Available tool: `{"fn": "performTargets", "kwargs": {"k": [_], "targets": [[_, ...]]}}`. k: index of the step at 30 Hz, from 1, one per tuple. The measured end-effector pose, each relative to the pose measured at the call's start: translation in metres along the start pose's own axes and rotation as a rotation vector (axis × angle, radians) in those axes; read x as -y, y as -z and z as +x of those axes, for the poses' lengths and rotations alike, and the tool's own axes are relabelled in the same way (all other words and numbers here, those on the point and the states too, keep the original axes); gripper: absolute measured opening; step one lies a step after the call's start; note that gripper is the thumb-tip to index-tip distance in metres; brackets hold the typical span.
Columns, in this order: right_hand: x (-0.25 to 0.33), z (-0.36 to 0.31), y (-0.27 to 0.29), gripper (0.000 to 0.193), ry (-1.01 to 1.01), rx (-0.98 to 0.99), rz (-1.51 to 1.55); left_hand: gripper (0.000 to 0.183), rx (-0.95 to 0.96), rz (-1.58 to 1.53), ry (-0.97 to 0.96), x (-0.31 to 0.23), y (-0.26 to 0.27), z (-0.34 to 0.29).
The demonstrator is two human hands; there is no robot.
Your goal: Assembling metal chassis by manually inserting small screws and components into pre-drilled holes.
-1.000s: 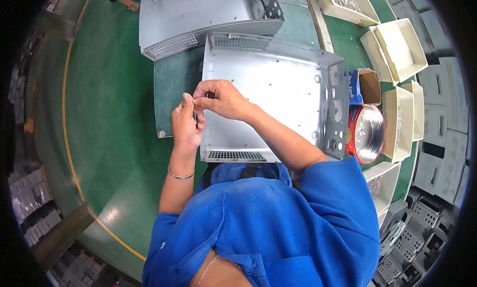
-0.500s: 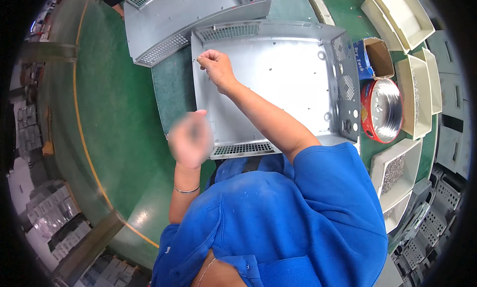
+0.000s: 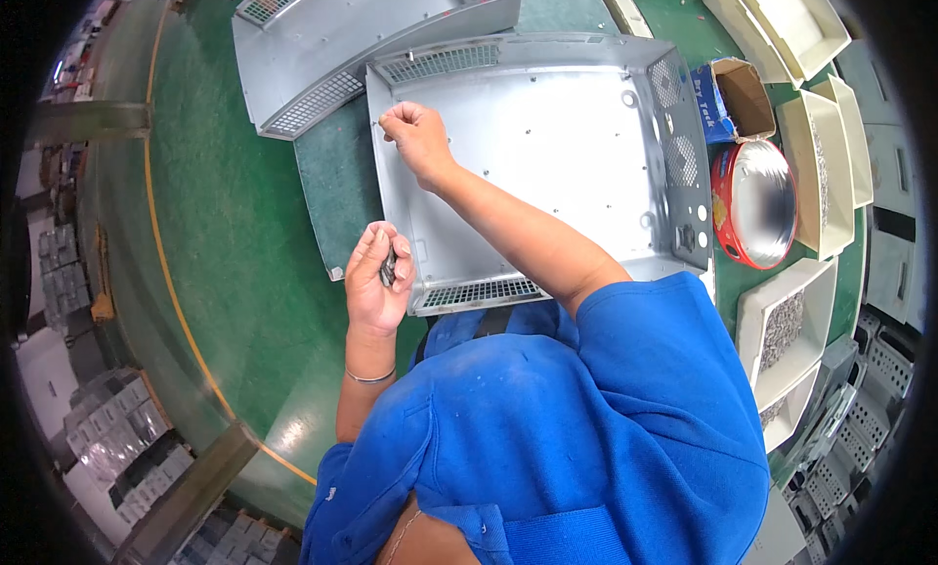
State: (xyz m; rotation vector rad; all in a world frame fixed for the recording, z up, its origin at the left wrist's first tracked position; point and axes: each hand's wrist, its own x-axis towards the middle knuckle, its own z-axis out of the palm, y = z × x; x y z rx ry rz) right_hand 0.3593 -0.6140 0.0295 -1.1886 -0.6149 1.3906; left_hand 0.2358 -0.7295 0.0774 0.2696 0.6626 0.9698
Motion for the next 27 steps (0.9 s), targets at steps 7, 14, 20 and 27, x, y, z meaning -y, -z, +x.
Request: {"fn": "performTargets", "kwargs": {"k": [7,14,20,27], "targets": [[-0.003,0.004,-0.004,0.025,-0.016,0.03,-0.081,0.024,-0.056,0.008,-0.001,0.0,0.0,-0.002],[0.005,0.006,-0.002,0.032,-0.154,0.118,-0.127,0.028,-0.042,-0.051,-0.034,-0.003,0.003,-0.005],[-0.003,0.014,0.002,0.032,0.029,0.145,-0.224,0.035,-0.007,-0.063,-0.11,-0.009,0.003,-0.001],[0.011,-0.015,0.017,0.025,-0.187,0.193,-0.138,0.042,0.042,-0.082,-0.159,-0.009,0.002,-0.001]]}}
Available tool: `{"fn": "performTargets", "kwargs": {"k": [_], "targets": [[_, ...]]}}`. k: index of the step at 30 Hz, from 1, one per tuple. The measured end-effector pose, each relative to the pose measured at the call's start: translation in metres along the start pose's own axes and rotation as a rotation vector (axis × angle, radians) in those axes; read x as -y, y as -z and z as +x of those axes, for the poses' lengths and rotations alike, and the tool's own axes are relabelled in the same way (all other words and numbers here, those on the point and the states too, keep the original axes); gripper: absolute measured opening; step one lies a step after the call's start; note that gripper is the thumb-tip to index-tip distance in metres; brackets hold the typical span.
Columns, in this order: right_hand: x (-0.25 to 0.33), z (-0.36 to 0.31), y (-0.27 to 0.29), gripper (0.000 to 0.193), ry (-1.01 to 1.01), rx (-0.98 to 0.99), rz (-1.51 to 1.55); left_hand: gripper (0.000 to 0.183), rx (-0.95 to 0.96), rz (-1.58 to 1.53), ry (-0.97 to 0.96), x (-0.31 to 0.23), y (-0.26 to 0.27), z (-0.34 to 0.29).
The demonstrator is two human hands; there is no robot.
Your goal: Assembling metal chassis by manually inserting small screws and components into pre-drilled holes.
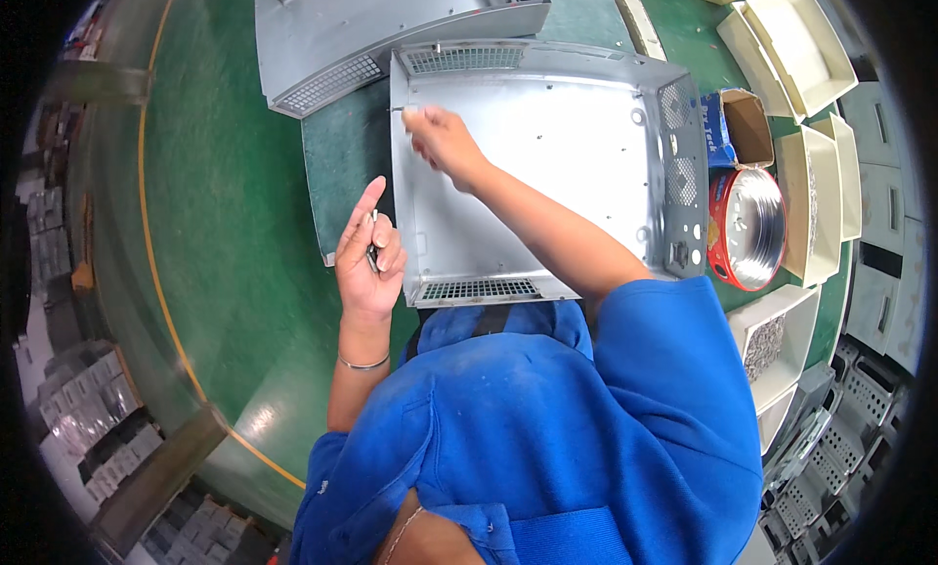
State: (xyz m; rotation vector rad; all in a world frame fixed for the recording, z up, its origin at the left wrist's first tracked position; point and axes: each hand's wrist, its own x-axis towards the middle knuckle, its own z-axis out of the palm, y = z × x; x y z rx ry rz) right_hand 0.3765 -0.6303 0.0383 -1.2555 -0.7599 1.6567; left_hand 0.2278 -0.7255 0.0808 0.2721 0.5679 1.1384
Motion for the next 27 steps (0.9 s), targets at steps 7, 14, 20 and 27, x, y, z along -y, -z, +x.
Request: {"fn": "performTargets", "kwargs": {"k": [7,14,20,27], "targets": [[0.018,-0.063,0.009,0.011,-0.036,0.572,-0.207,0.042,-0.052,0.178,0.068,0.009,-0.012,0.003],[0.001,0.013,0.044,0.007,0.05,0.022,-0.13,0.028,-0.094,0.121,0.091,0.017,-0.006,0.003],[-0.021,0.102,0.044,0.01,0.266,-0.202,-0.357,0.029,-0.091,0.078,0.114,0.019,-0.006,-0.008],[-0.033,0.107,0.036,0.017,0.367,-0.327,-0.907,0.028,-0.06,0.001,0.11,0.023,0.002,-0.017]]}}
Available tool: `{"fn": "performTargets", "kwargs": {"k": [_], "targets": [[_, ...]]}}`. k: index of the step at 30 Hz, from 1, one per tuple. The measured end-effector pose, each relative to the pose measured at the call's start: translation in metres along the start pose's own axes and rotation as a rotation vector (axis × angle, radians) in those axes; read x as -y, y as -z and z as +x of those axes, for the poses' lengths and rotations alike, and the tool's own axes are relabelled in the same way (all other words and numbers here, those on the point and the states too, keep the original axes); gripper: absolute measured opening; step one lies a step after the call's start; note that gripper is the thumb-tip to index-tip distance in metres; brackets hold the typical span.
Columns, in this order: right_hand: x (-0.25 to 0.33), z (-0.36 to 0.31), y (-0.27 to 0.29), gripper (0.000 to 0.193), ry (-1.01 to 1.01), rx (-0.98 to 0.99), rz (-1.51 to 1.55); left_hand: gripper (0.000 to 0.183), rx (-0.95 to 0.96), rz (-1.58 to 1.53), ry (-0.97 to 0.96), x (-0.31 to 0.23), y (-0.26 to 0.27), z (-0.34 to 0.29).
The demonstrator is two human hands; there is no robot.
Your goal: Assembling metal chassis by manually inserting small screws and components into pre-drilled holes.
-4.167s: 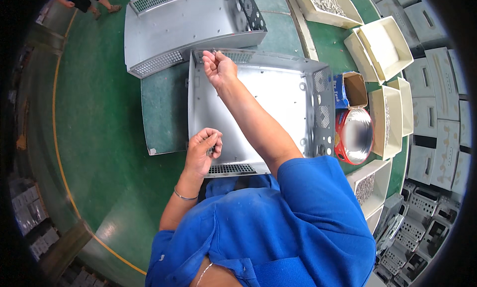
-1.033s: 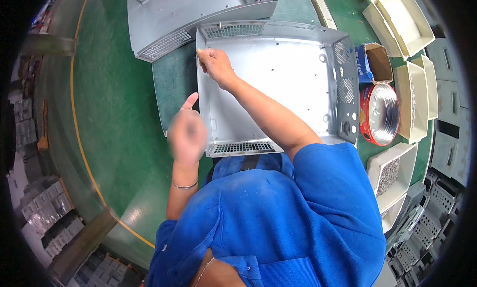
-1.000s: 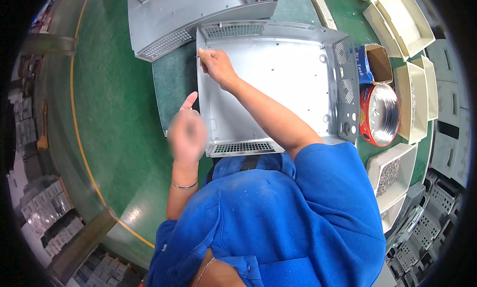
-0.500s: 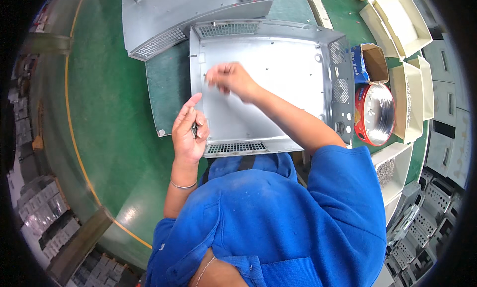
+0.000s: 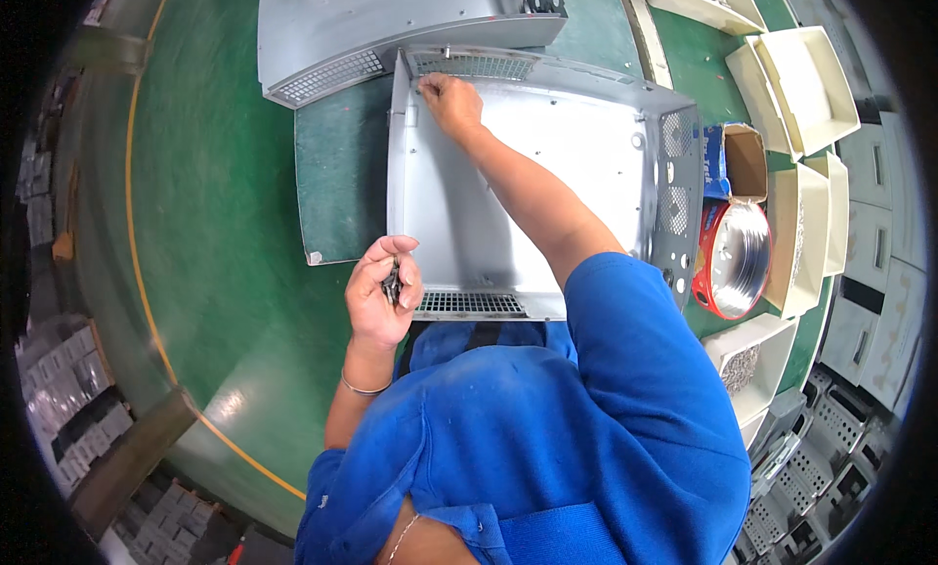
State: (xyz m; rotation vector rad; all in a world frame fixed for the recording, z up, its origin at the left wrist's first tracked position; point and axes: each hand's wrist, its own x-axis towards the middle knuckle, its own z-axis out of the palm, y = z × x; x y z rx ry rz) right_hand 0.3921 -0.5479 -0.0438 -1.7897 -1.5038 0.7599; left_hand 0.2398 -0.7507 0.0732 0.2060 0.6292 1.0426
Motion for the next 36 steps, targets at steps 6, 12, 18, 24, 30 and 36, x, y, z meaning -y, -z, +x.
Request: {"fn": "performTargets", "kwargs": {"k": [6,12,18,24,30,36], "targets": [[0.003,0.001,-0.001,0.018,0.091,-0.051,-0.08,0.024,-0.029,0.017,-0.016,0.002,-0.004,0.001],[0.009,0.001,0.007,0.018,0.138,0.002,-0.185,0.016,-0.028,0.017,-0.034,0.003,-0.006,0.003],[0.004,0.005,0.003,0.019,0.338,0.025,-0.267,0.02,-0.037,0.085,-0.018,0.004,-0.004,0.004],[0.016,0.01,0.006,0.019,0.273,0.138,-0.439,0.025,-0.029,0.074,-0.011,0.005,-0.003,0.003],[0.016,0.014,0.008,0.022,0.252,0.236,-0.56,0.027,-0.002,-0.037,-0.007,-0.002,-0.007,0.004],[0.008,0.009,0.011,0.024,0.371,0.191,-0.428,0.022,-0.018,0.016,-0.023,0.0,-0.006,0.005]]}}
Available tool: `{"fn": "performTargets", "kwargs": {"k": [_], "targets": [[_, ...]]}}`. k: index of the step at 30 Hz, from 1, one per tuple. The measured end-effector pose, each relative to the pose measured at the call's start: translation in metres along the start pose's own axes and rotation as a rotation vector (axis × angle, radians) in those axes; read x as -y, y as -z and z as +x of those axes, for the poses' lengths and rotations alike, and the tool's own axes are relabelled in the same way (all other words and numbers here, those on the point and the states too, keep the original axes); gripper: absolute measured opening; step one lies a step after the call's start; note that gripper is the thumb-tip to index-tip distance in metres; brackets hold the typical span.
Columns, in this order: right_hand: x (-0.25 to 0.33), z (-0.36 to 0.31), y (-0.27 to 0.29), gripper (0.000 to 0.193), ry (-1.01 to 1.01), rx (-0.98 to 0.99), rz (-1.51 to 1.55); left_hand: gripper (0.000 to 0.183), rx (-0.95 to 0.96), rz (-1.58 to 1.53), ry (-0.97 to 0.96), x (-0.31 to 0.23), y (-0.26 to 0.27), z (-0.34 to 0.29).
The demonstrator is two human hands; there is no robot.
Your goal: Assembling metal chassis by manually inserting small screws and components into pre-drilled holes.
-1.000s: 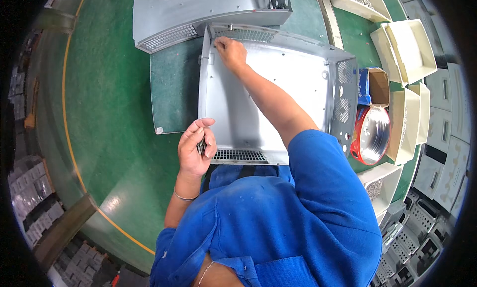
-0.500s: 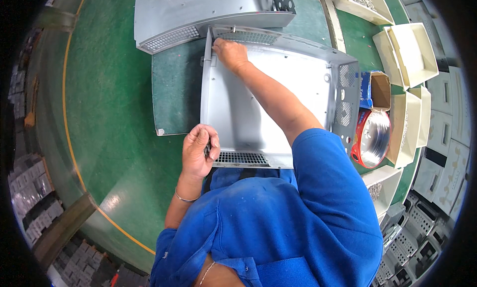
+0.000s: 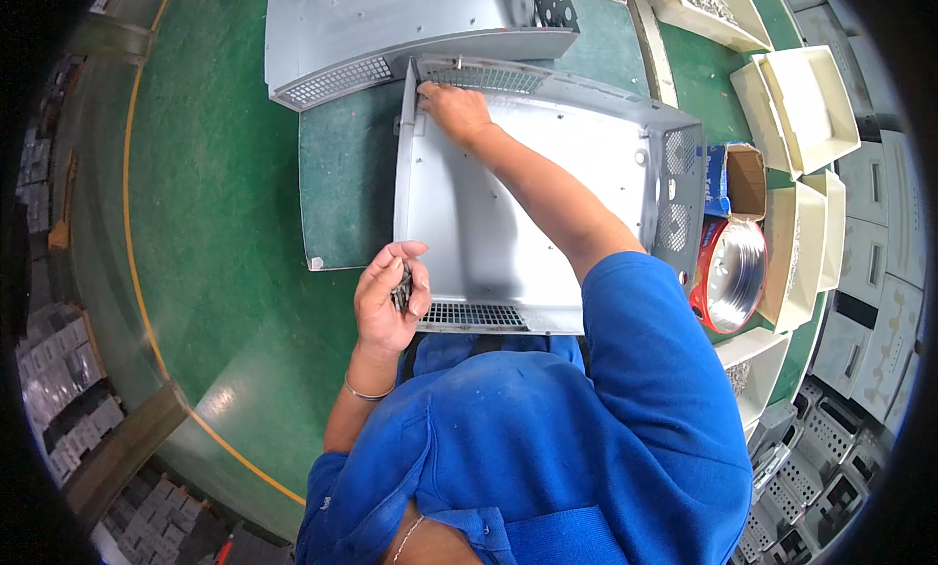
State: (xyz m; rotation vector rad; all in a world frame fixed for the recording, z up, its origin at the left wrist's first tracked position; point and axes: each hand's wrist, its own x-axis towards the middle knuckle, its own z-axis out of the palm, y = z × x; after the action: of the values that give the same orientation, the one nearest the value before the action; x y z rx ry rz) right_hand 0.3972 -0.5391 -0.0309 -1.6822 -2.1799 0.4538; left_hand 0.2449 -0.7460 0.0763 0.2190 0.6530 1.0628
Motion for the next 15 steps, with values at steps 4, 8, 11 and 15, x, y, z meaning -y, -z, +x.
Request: {"fn": "performTargets", "kwargs": {"k": [4,8,11,15], "targets": [[-0.004,-0.004,-0.001,0.023,0.034,-0.041,0.048,0.019,-0.006,-0.003,-0.024,0.001,-0.002,-0.001],[-0.001,-0.005,0.0,0.02,0.005,-0.023,0.056,0.023,0.008,0.034,-0.035,0.006,0.004,-0.001],[0.005,0.004,-0.002,0.021,-0.077,0.063,0.001,0.025,-0.017,0.073,-0.044,0.008,0.005,-0.002],[0.011,0.007,0.007,0.022,-0.146,0.142,-0.072,0.027,-0.065,-0.019,0.003,0.004,-0.002,-0.004]]}}
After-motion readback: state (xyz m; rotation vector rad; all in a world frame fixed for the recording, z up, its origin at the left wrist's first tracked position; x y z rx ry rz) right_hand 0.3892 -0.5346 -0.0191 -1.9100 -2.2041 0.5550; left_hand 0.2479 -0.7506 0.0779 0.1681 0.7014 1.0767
